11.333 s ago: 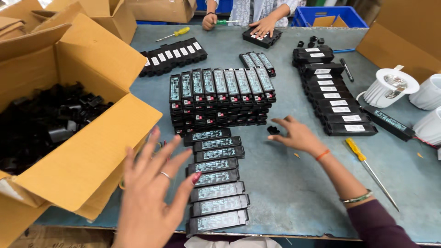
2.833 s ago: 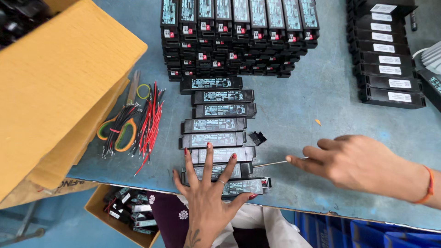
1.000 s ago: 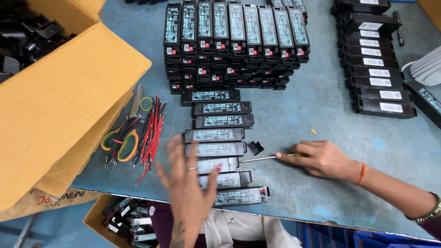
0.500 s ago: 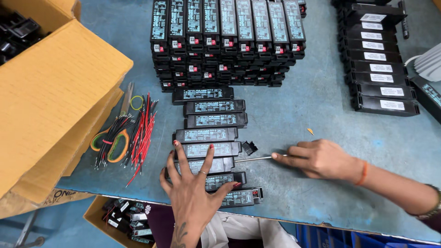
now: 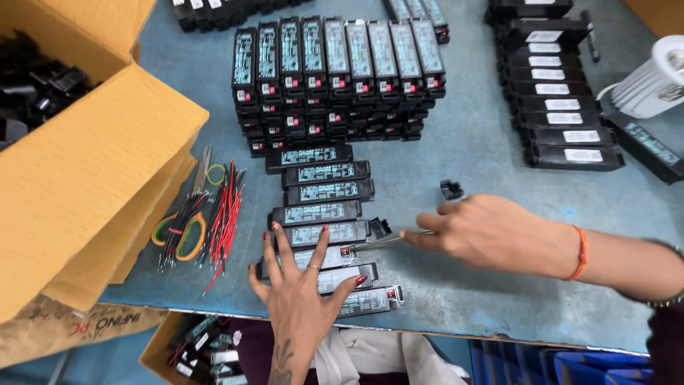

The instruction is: The person uses a screwdriver to pry open black rectangular electronic modules, removes small black plastic clips, and stacks the opened units. The person also picks up and moves stacks of modules and clips on the table.

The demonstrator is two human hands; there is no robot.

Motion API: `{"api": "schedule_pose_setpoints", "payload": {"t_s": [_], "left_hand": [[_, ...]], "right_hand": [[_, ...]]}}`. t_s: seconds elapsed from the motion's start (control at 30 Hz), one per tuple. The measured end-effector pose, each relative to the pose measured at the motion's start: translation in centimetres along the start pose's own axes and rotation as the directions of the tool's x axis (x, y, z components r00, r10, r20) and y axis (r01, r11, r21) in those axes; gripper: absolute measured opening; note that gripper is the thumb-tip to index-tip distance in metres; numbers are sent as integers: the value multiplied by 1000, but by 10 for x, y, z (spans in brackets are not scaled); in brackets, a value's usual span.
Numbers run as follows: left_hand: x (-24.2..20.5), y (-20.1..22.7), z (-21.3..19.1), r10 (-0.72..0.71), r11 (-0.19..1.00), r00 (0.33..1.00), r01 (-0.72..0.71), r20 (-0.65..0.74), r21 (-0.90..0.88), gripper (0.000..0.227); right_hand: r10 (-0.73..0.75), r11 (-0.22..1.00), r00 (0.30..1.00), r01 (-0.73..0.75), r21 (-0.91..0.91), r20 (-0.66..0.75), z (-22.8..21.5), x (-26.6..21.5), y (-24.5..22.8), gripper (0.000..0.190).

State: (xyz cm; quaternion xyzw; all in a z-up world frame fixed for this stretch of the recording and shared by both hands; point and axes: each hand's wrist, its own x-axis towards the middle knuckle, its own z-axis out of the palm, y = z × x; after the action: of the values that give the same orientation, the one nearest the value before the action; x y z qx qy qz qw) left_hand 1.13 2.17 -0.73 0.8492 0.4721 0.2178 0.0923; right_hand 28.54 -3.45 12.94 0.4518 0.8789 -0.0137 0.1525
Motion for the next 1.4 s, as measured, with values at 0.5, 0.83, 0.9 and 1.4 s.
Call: {"api": "schedule_pose_setpoints", "payload": {"t_s": [0.5, 0.83, 0.9, 1.4], "left_hand": [[25, 5, 4, -54, 998, 999, 54, -3, 22, 87], [24, 4, 5, -28, 997, 999, 31, -37, 69, 81], [24, 4, 5, -35, 996, 999, 37, -22, 82, 81], [26, 1, 8, 8, 999, 1000, -8, 4, 50, 76]], "right_hand": [[304, 935, 913, -232, 267, -272, 109, -43, 19, 67], [194, 948, 883, -57, 312, -427, 124, -41, 40, 64], [185, 944, 874, -30, 330, -450, 126, -38, 43, 62], [-62, 993, 990, 48, -106, -128, 19, -7, 52, 66]]}}
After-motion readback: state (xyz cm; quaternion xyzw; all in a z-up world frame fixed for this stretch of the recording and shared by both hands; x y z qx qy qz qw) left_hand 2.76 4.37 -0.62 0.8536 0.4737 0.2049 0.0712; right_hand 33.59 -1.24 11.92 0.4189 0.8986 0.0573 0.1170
